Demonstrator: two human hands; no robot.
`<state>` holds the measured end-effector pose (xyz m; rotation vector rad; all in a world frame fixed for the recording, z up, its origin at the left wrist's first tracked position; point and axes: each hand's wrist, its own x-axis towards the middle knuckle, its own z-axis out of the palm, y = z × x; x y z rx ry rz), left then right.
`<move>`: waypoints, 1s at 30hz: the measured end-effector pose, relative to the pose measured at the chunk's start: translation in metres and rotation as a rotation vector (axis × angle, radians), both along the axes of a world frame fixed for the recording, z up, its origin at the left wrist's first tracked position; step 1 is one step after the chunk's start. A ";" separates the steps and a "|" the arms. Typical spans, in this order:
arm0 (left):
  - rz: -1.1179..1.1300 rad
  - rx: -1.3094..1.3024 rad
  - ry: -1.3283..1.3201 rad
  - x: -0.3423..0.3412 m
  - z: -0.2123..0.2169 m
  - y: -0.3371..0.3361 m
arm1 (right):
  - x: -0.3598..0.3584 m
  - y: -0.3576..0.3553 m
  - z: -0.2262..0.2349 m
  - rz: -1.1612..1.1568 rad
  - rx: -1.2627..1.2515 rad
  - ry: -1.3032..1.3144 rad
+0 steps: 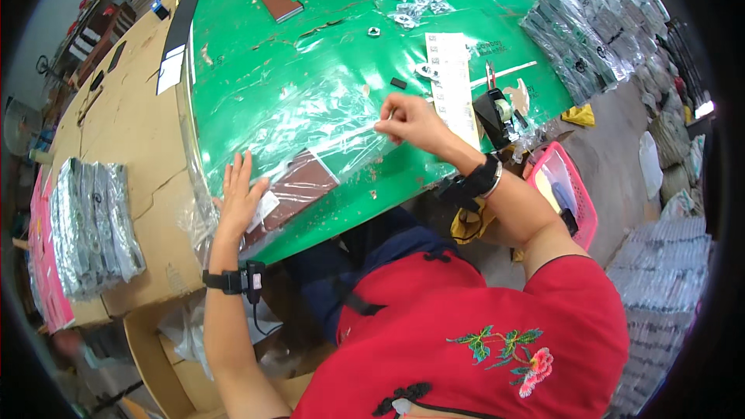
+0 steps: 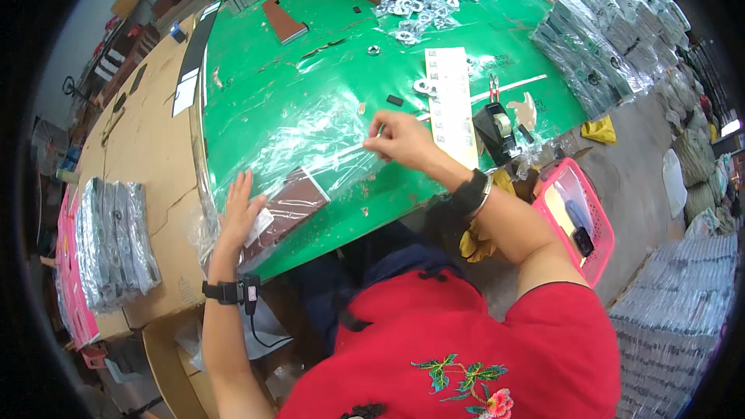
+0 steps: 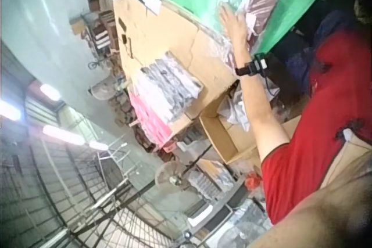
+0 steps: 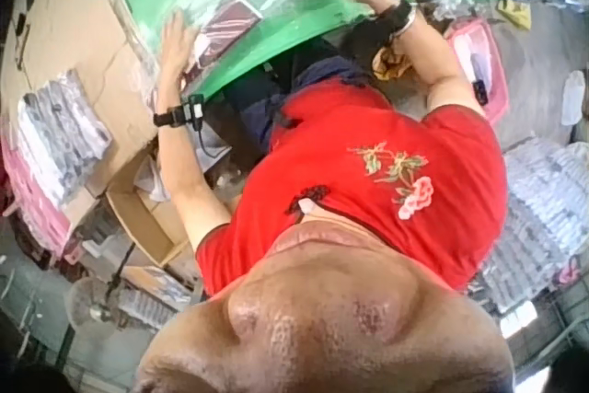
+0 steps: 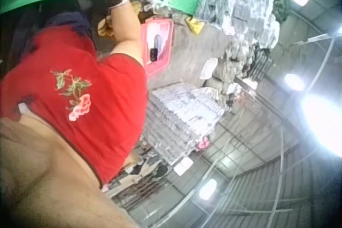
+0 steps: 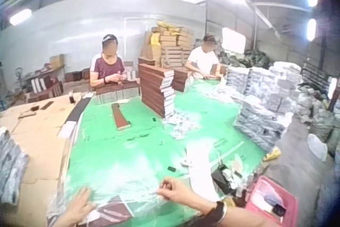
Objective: Packaging wooden furniture components into plastic bags and sealing them with tape.
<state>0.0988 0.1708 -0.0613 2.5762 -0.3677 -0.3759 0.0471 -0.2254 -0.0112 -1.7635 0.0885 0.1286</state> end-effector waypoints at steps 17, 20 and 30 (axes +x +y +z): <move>0.128 0.150 0.016 -0.023 0.037 -0.028 | 0.172 -0.105 -0.041 -0.550 -1.205 -0.128; 0.113 0.071 -0.049 -0.020 0.033 -0.023 | 0.192 -0.129 -0.044 -0.469 -1.070 -0.161; 0.179 -0.034 -0.144 -0.018 0.021 -0.022 | 0.118 -0.081 0.030 -0.164 -0.185 0.008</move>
